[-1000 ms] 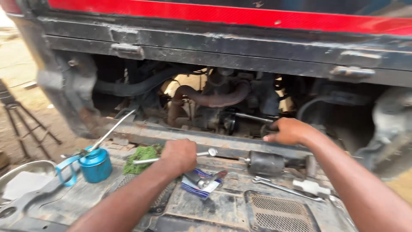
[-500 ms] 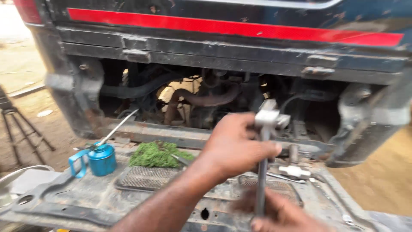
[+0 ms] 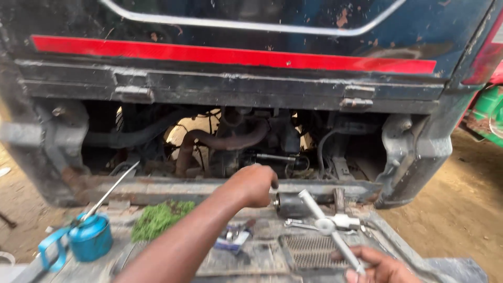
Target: Repairing or servicing a vehicle engine component using hand tools.
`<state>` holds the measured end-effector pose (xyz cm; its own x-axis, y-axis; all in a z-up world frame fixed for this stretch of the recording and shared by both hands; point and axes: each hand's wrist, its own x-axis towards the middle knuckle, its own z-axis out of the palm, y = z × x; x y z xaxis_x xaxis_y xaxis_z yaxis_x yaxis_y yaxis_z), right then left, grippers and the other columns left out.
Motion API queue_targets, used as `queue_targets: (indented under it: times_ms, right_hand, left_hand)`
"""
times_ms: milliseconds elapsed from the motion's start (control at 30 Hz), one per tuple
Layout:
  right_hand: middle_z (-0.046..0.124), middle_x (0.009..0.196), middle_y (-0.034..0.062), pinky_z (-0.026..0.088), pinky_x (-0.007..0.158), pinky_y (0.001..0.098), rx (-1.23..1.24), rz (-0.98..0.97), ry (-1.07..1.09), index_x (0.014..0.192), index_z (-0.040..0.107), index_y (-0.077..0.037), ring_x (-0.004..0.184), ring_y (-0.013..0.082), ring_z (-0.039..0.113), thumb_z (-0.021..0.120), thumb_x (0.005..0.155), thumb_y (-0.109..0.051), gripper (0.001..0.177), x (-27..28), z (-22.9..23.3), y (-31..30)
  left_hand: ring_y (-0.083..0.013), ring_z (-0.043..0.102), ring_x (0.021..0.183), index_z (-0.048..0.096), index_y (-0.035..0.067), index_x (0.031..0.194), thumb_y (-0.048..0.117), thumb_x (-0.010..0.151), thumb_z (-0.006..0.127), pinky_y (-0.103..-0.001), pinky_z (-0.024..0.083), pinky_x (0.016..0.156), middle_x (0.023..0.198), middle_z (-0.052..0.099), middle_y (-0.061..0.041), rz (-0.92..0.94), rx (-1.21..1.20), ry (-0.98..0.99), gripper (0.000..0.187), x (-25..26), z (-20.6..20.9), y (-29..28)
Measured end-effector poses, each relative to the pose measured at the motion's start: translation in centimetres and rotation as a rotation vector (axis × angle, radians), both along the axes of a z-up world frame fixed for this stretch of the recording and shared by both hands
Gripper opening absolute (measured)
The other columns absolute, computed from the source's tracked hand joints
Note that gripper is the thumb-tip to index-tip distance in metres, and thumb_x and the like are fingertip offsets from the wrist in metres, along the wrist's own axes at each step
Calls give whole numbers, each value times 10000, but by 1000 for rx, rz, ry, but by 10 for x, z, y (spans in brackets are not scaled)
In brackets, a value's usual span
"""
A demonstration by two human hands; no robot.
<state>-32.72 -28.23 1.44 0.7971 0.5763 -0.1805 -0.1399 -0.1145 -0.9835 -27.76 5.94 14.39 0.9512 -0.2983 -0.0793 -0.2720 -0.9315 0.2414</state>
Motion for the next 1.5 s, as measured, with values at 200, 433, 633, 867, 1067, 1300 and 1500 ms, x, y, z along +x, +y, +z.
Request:
queue_targets:
  times_ms: [200, 433, 633, 867, 1067, 1300, 1500]
  right_hand:
    - [515, 558, 4, 302, 379, 288, -291, -322, -32, 1255, 684, -74, 402, 111, 406, 720, 929, -278, 386, 39, 88, 45]
    - [415, 473, 31, 279, 347, 289, -511, -351, -98, 1166, 645, -107, 345, 125, 345, 652, 987, -361, 311, 117, 92, 72]
    - [626, 612, 4, 404, 375, 273, -370, -365, -126, 1139, 631, 14, 430, 91, 514, 663, 988, -280, 332, 175, 50, 81]
    - [550, 577, 47, 351, 358, 332, -650, -391, -201, 1365, 483, -235, 402, 152, 459, 584, 1004, -396, 408, 198, 77, 145]
    - [613, 725, 67, 450, 403, 321, -174, -643, -7, 1388, 469, -68, 510, 134, 535, 545, 1041, -244, 396, 261, 17, 158]
    - [607, 835, 98, 406, 404, 390, -289, -926, -165, 1377, 439, -150, 556, 205, 509, 496, 1010, -213, 377, 283, 18, 184]
    - [566, 766, 157, 407, 407, 435, -241, -825, 28, 1016, 606, -19, 542, 242, 487, 518, 990, -77, 108, 404, -61, 135]
  left_hand:
    - [-386, 675, 1161, 768, 47, 1102, 64, 815, 647, -481, 564, 983, 1204, 718, -204, 63, -5, -249, 312, 159, -91, -14]
    - [-335, 562, 1262, 675, 88, 1231, 140, 771, 735, -447, 446, 1082, 1316, 626, -174, 155, -73, -330, 467, 246, -143, -33]
    - [-325, 554, 1282, 672, 99, 1288, 250, 868, 685, -476, 407, 1111, 1360, 638, -150, 106, -61, -243, 446, 282, -163, -46]
    - [-326, 624, 1262, 734, 96, 1224, 245, 1023, 505, -483, 452, 1085, 1347, 661, -161, 123, -201, -143, 340, 331, -197, -52]
    - [-283, 566, 1309, 717, 110, 1232, 234, 941, 569, -464, 357, 1162, 1347, 659, -120, 102, -155, -122, 350, 276, -143, -48]
    - [-287, 537, 1332, 687, 122, 1276, 300, 974, 514, -495, 262, 1204, 1353, 650, -128, 107, -229, -245, 391, 288, -159, -50]
    - [-268, 515, 1380, 687, 140, 1305, 341, 975, 525, -489, 279, 1214, 1411, 629, -112, 110, -220, -211, 420, 292, -166, -46]
